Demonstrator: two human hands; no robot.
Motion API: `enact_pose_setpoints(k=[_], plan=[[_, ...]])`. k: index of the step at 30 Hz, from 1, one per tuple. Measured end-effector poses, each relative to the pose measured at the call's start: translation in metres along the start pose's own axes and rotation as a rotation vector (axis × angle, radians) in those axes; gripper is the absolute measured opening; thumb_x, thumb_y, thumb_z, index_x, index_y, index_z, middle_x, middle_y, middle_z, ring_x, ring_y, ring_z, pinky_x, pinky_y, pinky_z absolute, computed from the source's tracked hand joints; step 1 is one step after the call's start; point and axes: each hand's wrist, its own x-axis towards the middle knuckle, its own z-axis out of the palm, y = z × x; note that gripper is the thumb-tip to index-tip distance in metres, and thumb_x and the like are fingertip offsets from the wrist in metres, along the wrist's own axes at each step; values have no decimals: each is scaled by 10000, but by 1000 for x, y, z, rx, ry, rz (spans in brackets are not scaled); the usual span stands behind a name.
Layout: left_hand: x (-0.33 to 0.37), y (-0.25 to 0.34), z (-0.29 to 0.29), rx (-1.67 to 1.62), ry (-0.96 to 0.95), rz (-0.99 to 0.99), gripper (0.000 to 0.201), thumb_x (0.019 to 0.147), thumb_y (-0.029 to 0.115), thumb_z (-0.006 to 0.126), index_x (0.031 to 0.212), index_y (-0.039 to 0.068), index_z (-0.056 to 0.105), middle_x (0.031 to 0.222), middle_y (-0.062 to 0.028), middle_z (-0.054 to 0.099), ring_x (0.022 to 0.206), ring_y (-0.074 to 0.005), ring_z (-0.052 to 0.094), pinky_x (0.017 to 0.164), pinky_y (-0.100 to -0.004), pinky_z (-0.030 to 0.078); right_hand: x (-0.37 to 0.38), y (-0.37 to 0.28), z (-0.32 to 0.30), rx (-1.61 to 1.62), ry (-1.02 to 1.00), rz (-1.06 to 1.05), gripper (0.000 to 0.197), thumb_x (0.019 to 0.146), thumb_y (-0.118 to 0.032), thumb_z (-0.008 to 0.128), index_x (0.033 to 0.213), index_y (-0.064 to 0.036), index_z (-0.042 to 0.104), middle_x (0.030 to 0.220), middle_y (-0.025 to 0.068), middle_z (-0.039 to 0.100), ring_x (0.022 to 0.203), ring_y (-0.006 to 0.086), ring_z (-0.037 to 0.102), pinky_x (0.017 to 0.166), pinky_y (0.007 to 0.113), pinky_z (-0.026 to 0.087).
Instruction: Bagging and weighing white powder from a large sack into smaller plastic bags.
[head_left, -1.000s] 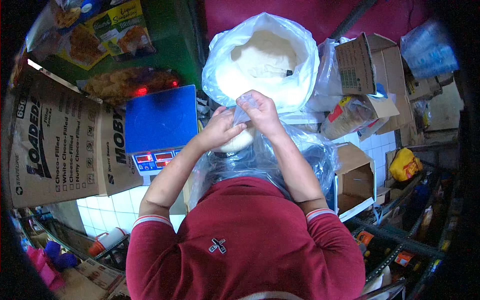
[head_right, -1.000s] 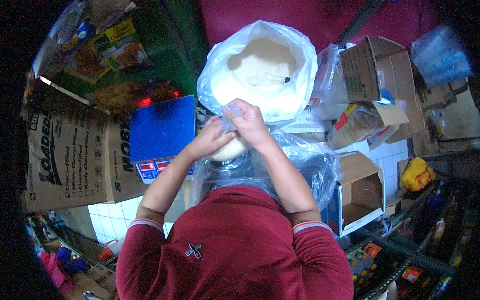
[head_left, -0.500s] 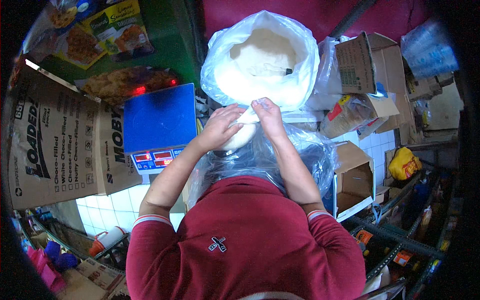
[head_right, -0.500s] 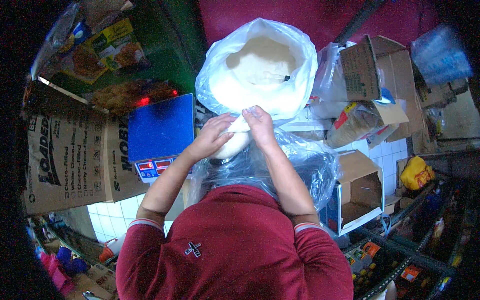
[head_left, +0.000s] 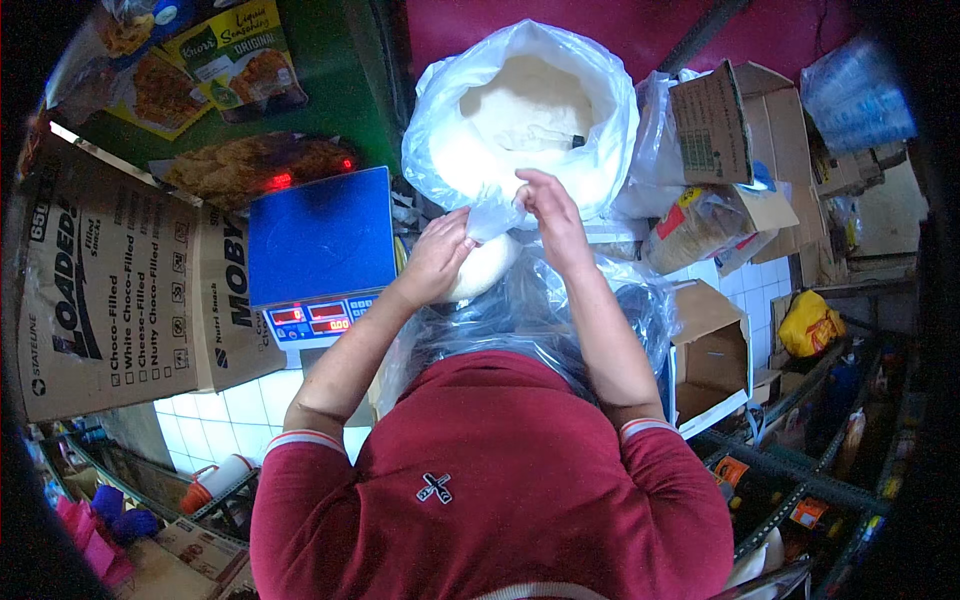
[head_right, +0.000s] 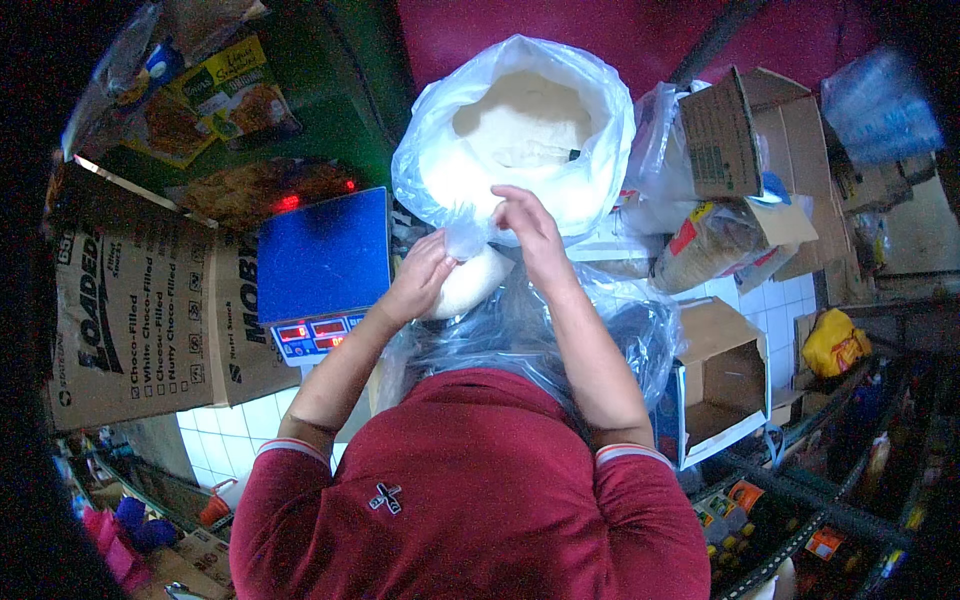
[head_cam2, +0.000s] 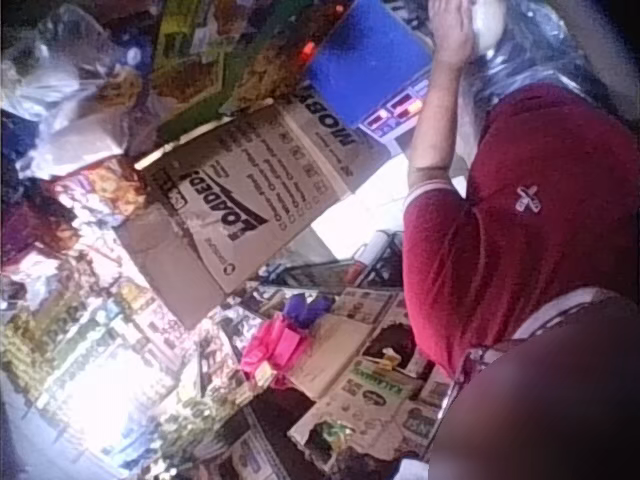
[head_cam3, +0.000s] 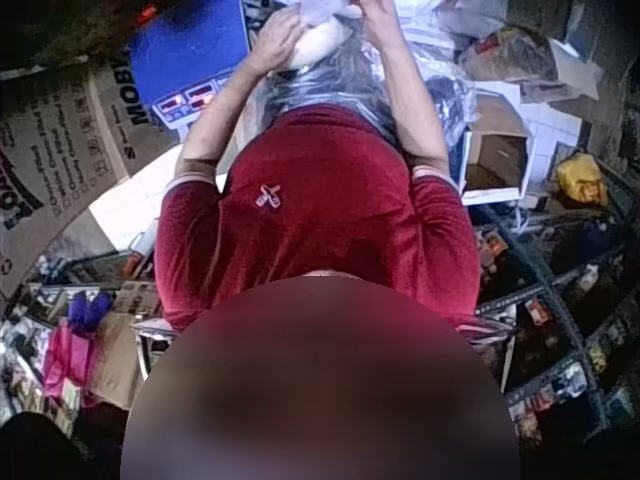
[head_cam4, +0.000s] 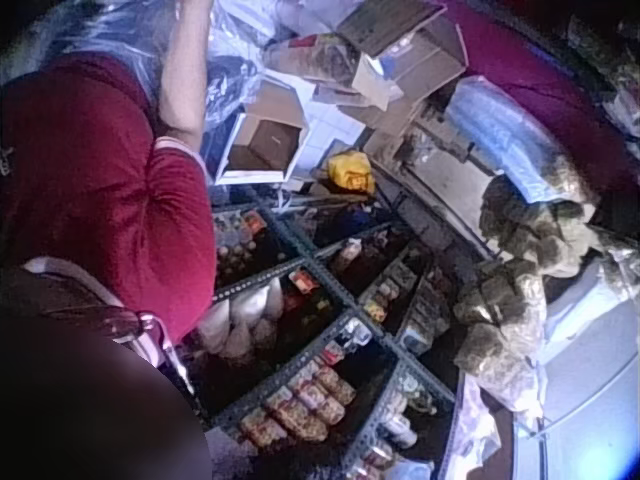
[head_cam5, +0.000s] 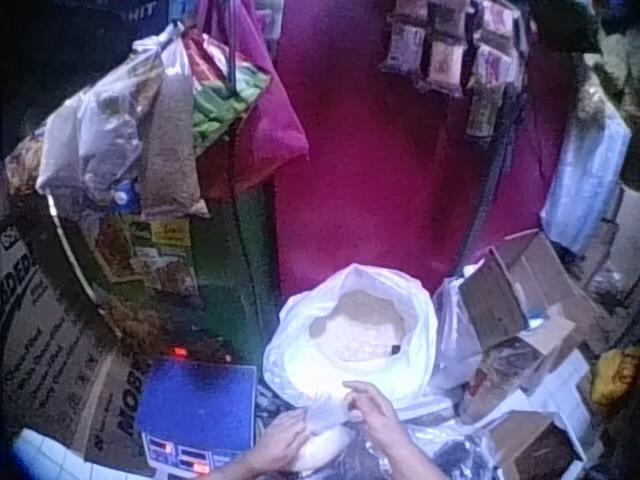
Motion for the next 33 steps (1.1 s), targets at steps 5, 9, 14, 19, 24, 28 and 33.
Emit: enact_pose_setpoints(k=[5, 9, 14, 19, 24, 28, 33], plan=[[3, 11, 4, -1, 44, 16, 262, 856, 144, 453, 1049, -19, 526, 1140, -211, 521, 1153, -344, 429, 973, -419, 312, -44, 76, 20, -648, 221, -353, 328, 901, -182, 426, 1152, 21, 480, 1158, 175, 493, 1080, 299, 467, 953, 373, 328], [3, 5, 5, 44, 99, 16, 282, 848, 133, 464, 1066, -36, 521, 1127, -227, 525, 1123, -351, 456, 962, -417, 334, -39, 83, 27, -726, 167, -311, 337, 891, -186, 443, 1148, 30, 470, 1181, 213, 464, 1101, 365, 430, 956, 407, 316], [5, -5, 5, 5, 116, -14, 292, 845, 129, 478, 1071, -53, 512, 1129, -245, 520, 1108, -365, 464, 954, -425, 343, -32, 82, 30, -741, 194, -376, 332, 871, -158, 468, 1153, 17, 459, 1159, 202, 469, 1067, 372, 439, 926, 413, 325], [6, -5, 9, -1, 81, 46, 266, 850, 132, 476, 1038, -51, 519, 1123, -250, 520, 1106, -375, 461, 952, -424, 345, -66, 33, 30, -1064, 478, -583, 344, 832, -111, 514, 1160, -18, 465, 1158, 164, 481, 983, 327, 486, 840, 392, 376], [6, -6, 12, 4, 84, 46, 270, 852, 127, 470, 1063, -34, 519, 1132, -234, 521, 1112, -365, 461, 955, -425, 342, -66, -11, 34, -1189, -302, -719, 487, 682, -25, 568, 1164, -51, 504, 1124, 131, 523, 810, 238, 548, 757, 358, 419], [6, 3, 11, 16, 81, 59, 283, 861, 145, 476, 1095, -9, 519, 1162, -177, 527, 1134, -325, 457, 970, -408, 326, -19, -7, 10, -1498, -272, -715, 310, 724, -108, 501, 1028, -85, 562, 993, 51, 569, 709, 159, 565, 683, 348, 393], [2, 4, 1, -240, 38, -13, 241, 841, 188, 541, 1028, 44, 593, 1147, -102, 567, 1154, -282, 465, 980, -399, 292, -11, -5, -2, -1553, -483, -614, 168, 761, -158, 509, 891, -88, 589, 739, 36, 594, 614, 177, 565, 635, 346, 392]])
